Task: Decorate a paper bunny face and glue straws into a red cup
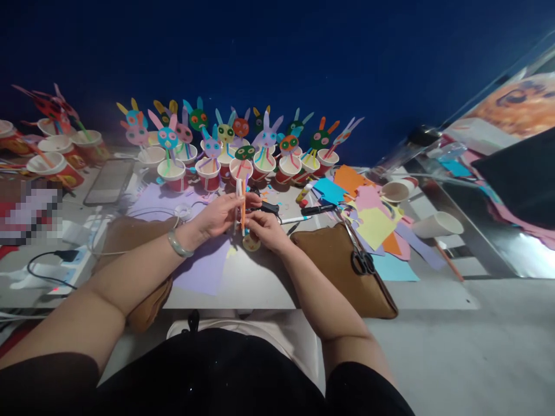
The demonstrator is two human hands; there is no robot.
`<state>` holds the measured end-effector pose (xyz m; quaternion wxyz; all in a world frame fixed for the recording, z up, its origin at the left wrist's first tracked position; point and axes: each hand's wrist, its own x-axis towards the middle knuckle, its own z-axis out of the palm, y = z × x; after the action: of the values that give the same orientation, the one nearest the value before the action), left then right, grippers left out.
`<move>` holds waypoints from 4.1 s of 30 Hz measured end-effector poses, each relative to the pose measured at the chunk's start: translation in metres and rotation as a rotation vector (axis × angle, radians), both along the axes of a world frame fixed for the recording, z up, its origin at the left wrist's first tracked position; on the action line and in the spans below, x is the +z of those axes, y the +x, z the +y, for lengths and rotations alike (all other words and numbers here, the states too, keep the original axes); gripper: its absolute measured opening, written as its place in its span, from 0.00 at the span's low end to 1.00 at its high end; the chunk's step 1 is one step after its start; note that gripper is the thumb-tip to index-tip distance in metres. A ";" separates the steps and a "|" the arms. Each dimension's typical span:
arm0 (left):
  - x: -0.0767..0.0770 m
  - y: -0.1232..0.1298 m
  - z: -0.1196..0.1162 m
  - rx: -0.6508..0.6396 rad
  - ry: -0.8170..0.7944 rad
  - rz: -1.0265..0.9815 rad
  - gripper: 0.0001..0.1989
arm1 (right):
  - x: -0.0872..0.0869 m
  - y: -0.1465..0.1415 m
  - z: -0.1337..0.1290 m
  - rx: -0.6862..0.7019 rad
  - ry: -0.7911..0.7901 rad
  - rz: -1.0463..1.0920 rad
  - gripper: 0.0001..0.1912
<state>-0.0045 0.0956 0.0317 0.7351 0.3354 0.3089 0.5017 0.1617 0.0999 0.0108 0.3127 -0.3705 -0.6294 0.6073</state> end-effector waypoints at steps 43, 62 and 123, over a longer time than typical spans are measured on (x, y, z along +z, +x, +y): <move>0.001 0.007 -0.013 0.012 0.034 0.249 0.13 | -0.004 0.007 -0.001 0.155 -0.303 0.278 0.19; 0.016 0.005 -0.011 0.066 -0.105 0.256 0.08 | 0.001 0.014 -0.005 0.165 -0.085 0.179 0.20; 0.005 0.000 0.006 0.372 -0.128 -0.085 0.11 | 0.012 0.021 -0.002 -0.279 0.113 0.147 0.20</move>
<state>-0.0044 0.1012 0.0371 0.6617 0.2037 0.3656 0.6220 0.1829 0.0980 0.0229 0.4598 -0.3907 -0.5804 0.5469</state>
